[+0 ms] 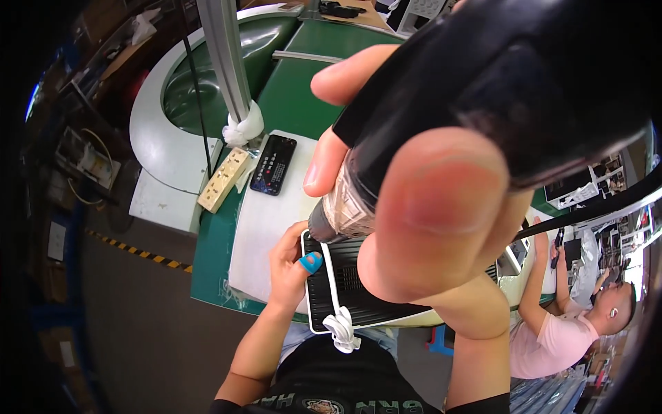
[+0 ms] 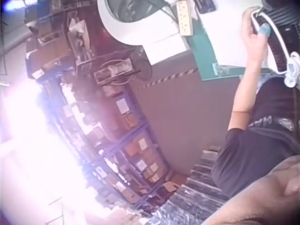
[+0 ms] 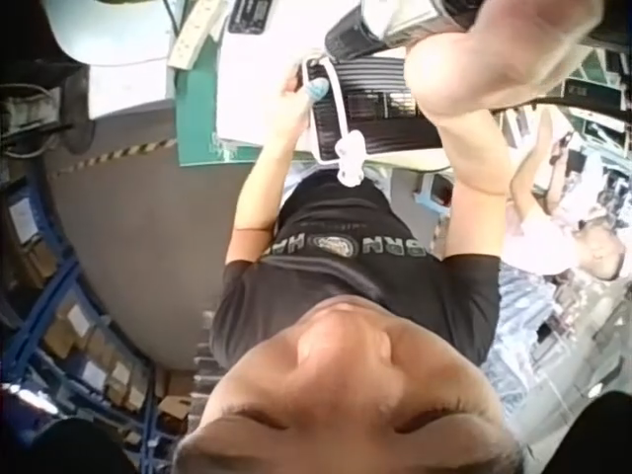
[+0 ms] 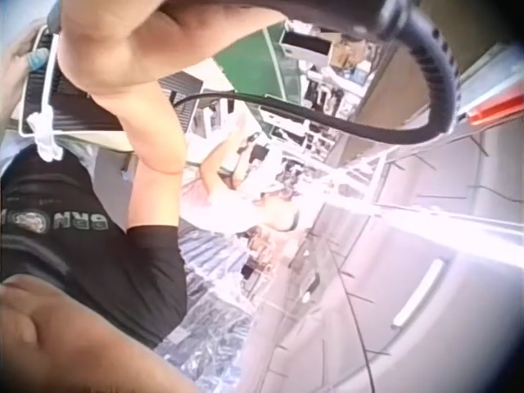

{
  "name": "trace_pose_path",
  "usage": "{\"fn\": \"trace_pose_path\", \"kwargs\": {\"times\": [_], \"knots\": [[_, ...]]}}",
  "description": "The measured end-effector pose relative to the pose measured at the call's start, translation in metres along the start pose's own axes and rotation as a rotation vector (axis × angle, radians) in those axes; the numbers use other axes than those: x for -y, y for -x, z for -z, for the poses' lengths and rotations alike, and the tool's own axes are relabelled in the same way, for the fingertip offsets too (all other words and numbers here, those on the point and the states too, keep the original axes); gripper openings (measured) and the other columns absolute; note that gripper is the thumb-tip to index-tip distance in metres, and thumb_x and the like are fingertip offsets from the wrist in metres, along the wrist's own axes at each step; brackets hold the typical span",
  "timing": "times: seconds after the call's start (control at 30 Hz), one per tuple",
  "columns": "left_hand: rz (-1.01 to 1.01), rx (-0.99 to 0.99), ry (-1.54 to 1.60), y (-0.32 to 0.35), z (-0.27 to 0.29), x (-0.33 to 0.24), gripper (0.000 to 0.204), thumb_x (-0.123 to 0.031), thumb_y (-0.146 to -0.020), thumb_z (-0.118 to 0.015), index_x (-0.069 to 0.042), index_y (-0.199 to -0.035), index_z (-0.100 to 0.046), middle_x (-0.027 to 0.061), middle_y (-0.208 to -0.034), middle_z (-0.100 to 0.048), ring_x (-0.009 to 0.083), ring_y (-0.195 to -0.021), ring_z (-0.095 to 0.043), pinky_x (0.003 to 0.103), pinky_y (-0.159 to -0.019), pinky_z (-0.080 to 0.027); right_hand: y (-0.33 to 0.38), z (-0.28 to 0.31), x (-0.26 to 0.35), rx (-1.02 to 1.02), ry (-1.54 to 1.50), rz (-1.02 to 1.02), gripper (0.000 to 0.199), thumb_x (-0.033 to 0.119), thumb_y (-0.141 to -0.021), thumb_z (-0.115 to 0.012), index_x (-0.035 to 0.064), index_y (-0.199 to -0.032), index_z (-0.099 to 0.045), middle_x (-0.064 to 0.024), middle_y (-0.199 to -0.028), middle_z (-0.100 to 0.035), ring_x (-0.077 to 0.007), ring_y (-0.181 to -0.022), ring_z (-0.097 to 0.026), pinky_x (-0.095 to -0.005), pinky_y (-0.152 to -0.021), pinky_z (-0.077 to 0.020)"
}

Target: The recorder is assembling white computer cases using an electric screwdriver on a factory assembly line.

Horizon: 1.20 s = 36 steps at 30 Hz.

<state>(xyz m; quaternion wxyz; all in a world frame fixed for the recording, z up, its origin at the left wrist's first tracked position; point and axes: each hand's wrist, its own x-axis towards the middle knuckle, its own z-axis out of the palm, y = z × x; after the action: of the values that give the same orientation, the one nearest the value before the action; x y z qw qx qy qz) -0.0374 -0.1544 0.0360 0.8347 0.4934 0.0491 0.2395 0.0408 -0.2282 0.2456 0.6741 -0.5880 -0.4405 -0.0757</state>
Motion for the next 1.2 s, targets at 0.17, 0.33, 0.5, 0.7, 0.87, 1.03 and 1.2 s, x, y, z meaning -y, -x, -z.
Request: {"fn": "trace_pose_path", "kwargs": {"times": [0.17, 0.33, 0.5, 0.7, 0.87, 1.03, 1.2], "knots": [[-0.012, -0.002, 0.006, 0.001, 0.002, 0.002, 0.045, -0.014, -0.08, -0.067, 0.004, -0.12, -0.056, 0.0077, -0.109, -0.058, 0.0149, -0.102, -0.055, 0.027, -0.093, -0.041, 0.001, -0.009, -0.025, 0.101, 0.145, 0.014, 0.088, 0.071, -0.092, -0.038, 0.002, -0.144, -0.021, -0.0092, -0.098, -0.06, -0.0151, -0.059, -0.059, -0.0261, -0.054, -0.05], [-0.001, -0.015, 0.003, 0.001, 0.001, 0.002, 0.045, -0.012, -0.08, -0.066, 0.004, -0.12, -0.055, 0.0068, -0.109, -0.057, 0.0143, -0.103, -0.054, 0.026, -0.093, -0.04, 0.003, -0.02, -0.028, 0.009, 0.099, -0.03, 0.092, 0.073, -0.089, -0.041, 0.0021, -0.145, -0.02, -0.0079, -0.097, -0.059, -0.0137, -0.058, -0.058, -0.0254, -0.055, -0.0487], [0.021, -0.023, 0.011, 0.002, 0.001, 0.003, 0.046, -0.011, -0.079, -0.066, 0.004, -0.121, -0.055, 0.0053, -0.108, -0.057, 0.0132, -0.101, -0.053, 0.026, -0.092, -0.04, 0.002, -0.017, -0.035, 0.056, 0.038, -0.039, 0.095, 0.074, -0.088, -0.043, 0.0011, -0.144, -0.021, -0.0082, -0.096, -0.06, -0.0144, -0.058, -0.058, -0.0263, -0.054, -0.0481], [0.043, -0.002, -0.032, 0.001, 0.006, 0.001, 0.047, -0.013, -0.08, -0.067, 0.004, -0.122, -0.054, 0.0044, -0.107, -0.057, 0.0124, -0.099, -0.054, 0.025, -0.09, -0.041, -0.008, -0.012, -0.043, 0.042, -0.045, 0.127, 0.081, 0.061, -0.095, -0.045, -0.0014, -0.141, -0.024, -0.0176, -0.098, -0.062, -0.017, -0.055, -0.058, -0.0273, -0.05, -0.0471], [0.071, 0.045, -0.12, 0.006, 0.009, -0.01, 0.051, -0.022, -0.088, -0.068, 0.004, -0.128, -0.052, 0.0128, -0.124, -0.058, 0.0192, -0.115, -0.055, 0.032, -0.101, -0.041, -0.017, 0.039, -0.001, -0.14, -0.488, 0.138, 0.047, 0.024, -0.098, -0.049, -0.0043, -0.13, -0.029, -0.0165, -0.082, -0.057, -0.0224, -0.049, -0.06, -0.0315, -0.043, -0.0532], [0.188, 0.15, -0.196, -0.002, 0.018, -0.03, 0.041, -0.025, -0.097, -0.056, 0.003, -0.127, -0.054, 0.0128, -0.127, -0.058, 0.0201, -0.121, -0.052, 0.035, -0.106, -0.037, 0.037, 0.23, 0.05, 0.289, -0.586, -0.142, 0.047, 0.041, -0.098, -0.055, 0.0055, -0.127, -0.046, -0.0085, -0.08, -0.057, -0.0155, -0.039, -0.049, -0.0259, -0.033, -0.0361], [0.859, 0.077, -0.597, -0.046, 0.029, -0.052, 0.041, -0.03, -0.101, -0.036, -0.002, -0.119, -0.06, 0.01, -0.112, -0.064, 0.0196, -0.111, -0.057, 0.036, -0.094, -0.047, 0.092, 0.313, -0.012, 0.036, -1.445, 0.189, 0.05, 0.02, -0.091, -0.059, -0.0052, -0.121, -0.029, -0.0128, -0.072, -0.056, -0.0205, -0.037, -0.056, -0.034, -0.03, -0.0513]]}}
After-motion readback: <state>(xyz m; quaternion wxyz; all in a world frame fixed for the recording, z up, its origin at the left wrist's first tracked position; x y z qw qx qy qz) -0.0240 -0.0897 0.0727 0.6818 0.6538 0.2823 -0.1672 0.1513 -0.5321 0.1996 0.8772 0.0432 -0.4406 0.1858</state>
